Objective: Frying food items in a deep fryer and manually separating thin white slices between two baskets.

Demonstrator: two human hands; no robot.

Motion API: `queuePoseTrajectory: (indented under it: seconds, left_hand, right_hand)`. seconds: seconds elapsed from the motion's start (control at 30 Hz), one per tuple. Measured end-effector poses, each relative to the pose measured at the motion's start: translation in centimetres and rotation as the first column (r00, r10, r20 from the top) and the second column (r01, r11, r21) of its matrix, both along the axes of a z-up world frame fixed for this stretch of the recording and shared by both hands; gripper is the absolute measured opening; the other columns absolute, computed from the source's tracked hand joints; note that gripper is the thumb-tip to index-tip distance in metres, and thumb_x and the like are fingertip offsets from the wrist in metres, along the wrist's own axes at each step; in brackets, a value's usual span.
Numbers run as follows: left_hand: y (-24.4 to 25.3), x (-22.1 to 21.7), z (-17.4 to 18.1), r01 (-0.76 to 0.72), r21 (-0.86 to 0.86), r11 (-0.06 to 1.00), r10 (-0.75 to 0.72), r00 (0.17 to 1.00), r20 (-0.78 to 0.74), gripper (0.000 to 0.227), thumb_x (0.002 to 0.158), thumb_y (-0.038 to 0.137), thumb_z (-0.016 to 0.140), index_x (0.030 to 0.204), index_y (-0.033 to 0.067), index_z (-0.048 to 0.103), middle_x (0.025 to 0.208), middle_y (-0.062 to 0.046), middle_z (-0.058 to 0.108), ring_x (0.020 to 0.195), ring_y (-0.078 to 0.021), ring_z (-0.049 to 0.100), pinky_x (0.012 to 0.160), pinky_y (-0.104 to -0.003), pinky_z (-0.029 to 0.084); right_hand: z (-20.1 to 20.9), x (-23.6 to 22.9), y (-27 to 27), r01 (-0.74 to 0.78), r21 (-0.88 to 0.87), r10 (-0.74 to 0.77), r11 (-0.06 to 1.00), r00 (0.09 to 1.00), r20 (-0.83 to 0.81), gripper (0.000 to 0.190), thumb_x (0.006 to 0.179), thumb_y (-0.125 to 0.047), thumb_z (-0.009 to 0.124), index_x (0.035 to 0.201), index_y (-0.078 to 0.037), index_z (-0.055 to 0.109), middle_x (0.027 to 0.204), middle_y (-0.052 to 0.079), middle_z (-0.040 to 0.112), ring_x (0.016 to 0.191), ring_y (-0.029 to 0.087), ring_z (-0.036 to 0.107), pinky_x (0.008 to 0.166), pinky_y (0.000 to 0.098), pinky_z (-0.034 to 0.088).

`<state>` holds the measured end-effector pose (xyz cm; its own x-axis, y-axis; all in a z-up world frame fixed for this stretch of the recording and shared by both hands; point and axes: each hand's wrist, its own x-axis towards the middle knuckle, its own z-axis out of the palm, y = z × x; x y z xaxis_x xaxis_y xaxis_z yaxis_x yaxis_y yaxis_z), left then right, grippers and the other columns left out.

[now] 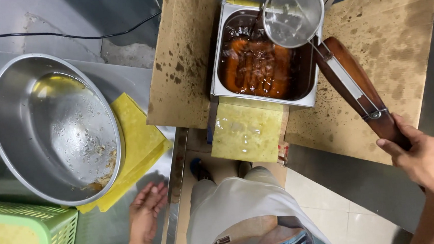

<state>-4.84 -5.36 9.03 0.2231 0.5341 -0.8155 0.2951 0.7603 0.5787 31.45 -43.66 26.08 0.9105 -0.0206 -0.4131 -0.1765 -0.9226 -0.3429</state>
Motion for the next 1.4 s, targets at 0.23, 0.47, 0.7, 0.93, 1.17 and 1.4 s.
queuePoseTrajectory:
  seconds: [0.23, 0.47, 0.7, 0.93, 1.17, 1.4]
  left_hand:
    - [3.7, -3.0, -3.8, -0.288, 0.056, 0.956, 0.272, 0.943, 0.193, 0.025, 0.104, 0.013, 0.057, 0.127, 0.0080, 0.060, 0.125, -0.020, 0.070, 0.106, -0.0277, 0.071, 0.093, -0.037, 0.058]
    - [5.5, -3.9, -5.7, -0.384, 0.045, 0.922, 0.360, 0.896, 0.258, 0.028, 0.099, 0.021, 0.064, 0.125, 0.0109, 0.062, 0.125, -0.013, 0.071, 0.111, -0.0236, 0.070, 0.099, -0.035, 0.057]
    - [6.1, -5.4, -6.7, -0.393, 0.052, 0.918, 0.361, 0.883, 0.298, 0.022, 0.096, 0.017, 0.069, 0.116, 0.0114, 0.068, 0.118, -0.011, 0.074, 0.105, -0.0229, 0.073, 0.097, -0.035, 0.059]
    - [6.9, -7.8, -9.3, -0.477, 0.029, 0.878, 0.444, 0.836, 0.323, 0.017, 0.096, 0.016, 0.070, 0.112, 0.0139, 0.065, 0.108, -0.008, 0.075, 0.098, -0.0200, 0.073, 0.093, -0.034, 0.060]
    - [7.0, -9.2, -10.2, -0.597, 0.017, 0.802, 0.555, 0.756, 0.348, 0.020, 0.090, 0.014, 0.076, 0.106, 0.0126, 0.065, 0.102, -0.015, 0.076, 0.089, -0.0248, 0.074, 0.084, -0.035, 0.060]
    - [7.9, -7.8, -11.2, -0.641, 0.004, 0.768, 0.587, 0.705, 0.398, 0.020, 0.089, 0.011, 0.078, 0.102, 0.0106, 0.063, 0.090, -0.016, 0.077, 0.075, -0.0212, 0.073, 0.069, -0.032, 0.061]
  right_hand:
    - [0.5, -3.9, -0.2, -0.006, 0.029, 0.000, 1.000, 0.983, 0.186, 0.073, 0.087, -0.020, 0.073, 0.158, -0.016, 0.055, 0.136, 0.015, 0.064, 0.120, 0.020, 0.059, 0.105, 0.0339, 0.040]
    - [-6.7, -6.3, 0.8, 0.048, 0.085, -0.046, 0.995, 0.999, -0.022, 0.072, 0.091, -0.024, 0.066, 0.160, -0.026, 0.045, 0.141, 0.008, 0.063, 0.126, 0.022, 0.059, 0.108, 0.0343, 0.042]
    - [-7.2, -8.7, 1.5, 0.140, 0.147, -0.145, 0.979, 0.989, 0.021, 0.072, 0.094, -0.027, 0.068, 0.163, -0.022, 0.050, 0.096, 0.014, 0.074, 0.068, 0.027, 0.064, 0.077, 0.0380, 0.052]
    - [-9.8, -9.1, 2.7, -0.032, 0.524, 0.019, 0.851, 0.999, 0.031, 0.057, 0.097, -0.003, 0.059, 0.153, -0.012, 0.053, 0.058, 0.009, 0.044, 0.039, 0.018, 0.035, 0.042, 0.0339, 0.034]
    - [-8.0, -11.8, 7.0, -0.021, 0.535, 0.025, 0.845, 1.000, -0.001, 0.060, 0.095, -0.009, 0.065, 0.153, -0.011, 0.055, 0.065, 0.011, 0.044, 0.052, 0.019, 0.035, 0.049, 0.0304, 0.029]
    - [-6.5, -13.5, 13.6, -0.598, -0.320, 0.670, 0.735, 0.713, 0.207, 0.079, 0.091, -0.046, 0.066, 0.165, -0.050, 0.041, 0.090, 0.019, 0.078, 0.081, 0.035, 0.077, 0.080, 0.0404, 0.058]
